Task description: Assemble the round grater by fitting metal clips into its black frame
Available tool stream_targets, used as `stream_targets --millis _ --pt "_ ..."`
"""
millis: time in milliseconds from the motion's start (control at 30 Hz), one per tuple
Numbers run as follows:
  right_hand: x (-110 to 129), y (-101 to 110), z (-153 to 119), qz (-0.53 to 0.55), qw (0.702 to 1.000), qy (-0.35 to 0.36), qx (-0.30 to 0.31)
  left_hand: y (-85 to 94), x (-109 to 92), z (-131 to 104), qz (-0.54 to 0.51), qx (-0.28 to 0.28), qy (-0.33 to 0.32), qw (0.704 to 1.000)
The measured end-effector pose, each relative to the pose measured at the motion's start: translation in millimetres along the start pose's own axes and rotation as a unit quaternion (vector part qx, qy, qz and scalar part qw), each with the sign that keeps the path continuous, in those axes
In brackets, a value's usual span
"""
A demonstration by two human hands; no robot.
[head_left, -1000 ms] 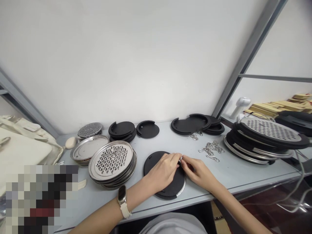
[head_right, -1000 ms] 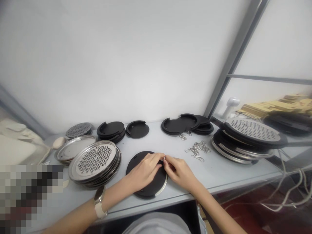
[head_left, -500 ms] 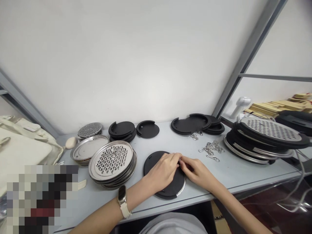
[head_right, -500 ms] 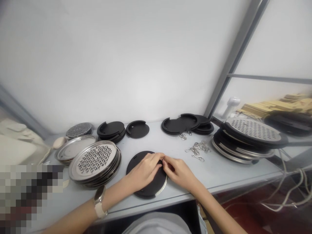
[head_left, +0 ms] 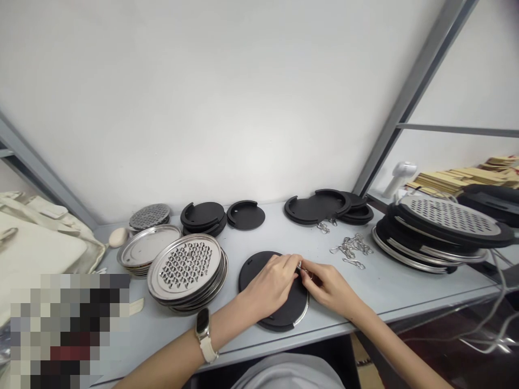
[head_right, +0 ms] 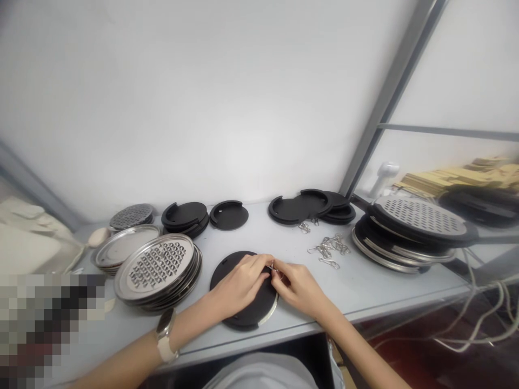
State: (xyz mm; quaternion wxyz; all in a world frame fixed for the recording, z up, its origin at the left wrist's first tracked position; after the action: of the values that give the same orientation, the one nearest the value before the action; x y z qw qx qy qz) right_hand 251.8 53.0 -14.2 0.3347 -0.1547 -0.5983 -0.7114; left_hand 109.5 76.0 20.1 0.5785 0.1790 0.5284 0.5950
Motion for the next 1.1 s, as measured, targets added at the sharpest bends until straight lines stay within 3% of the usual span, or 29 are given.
stream_targets --millis 500,1100 --pt "-2.5 1.4 -0.3 -0.006 0.999 0.009 -0.041 0.5 -0.8 0.0 0.009 -0.006 -0.008 1.000" --pt "0.1 0.5 0.6 0.021 0.999 0.001 0.024 0.8 0.7 -0.3 0.000 -0.002 -0.003 1.000"
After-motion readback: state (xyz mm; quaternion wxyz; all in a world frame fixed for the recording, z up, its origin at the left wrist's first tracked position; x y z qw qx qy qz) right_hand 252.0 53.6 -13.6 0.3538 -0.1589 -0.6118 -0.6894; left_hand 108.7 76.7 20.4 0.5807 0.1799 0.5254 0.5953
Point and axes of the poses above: each hand's wrist, its own z-axis towards the middle knuckle, its own y-axis out of the back of the hand, x = y × z, the point moved 4 cm from there along z, towards the middle knuckle, and after that the axes turned 5 degrees about -y, right-handed, at the moved point
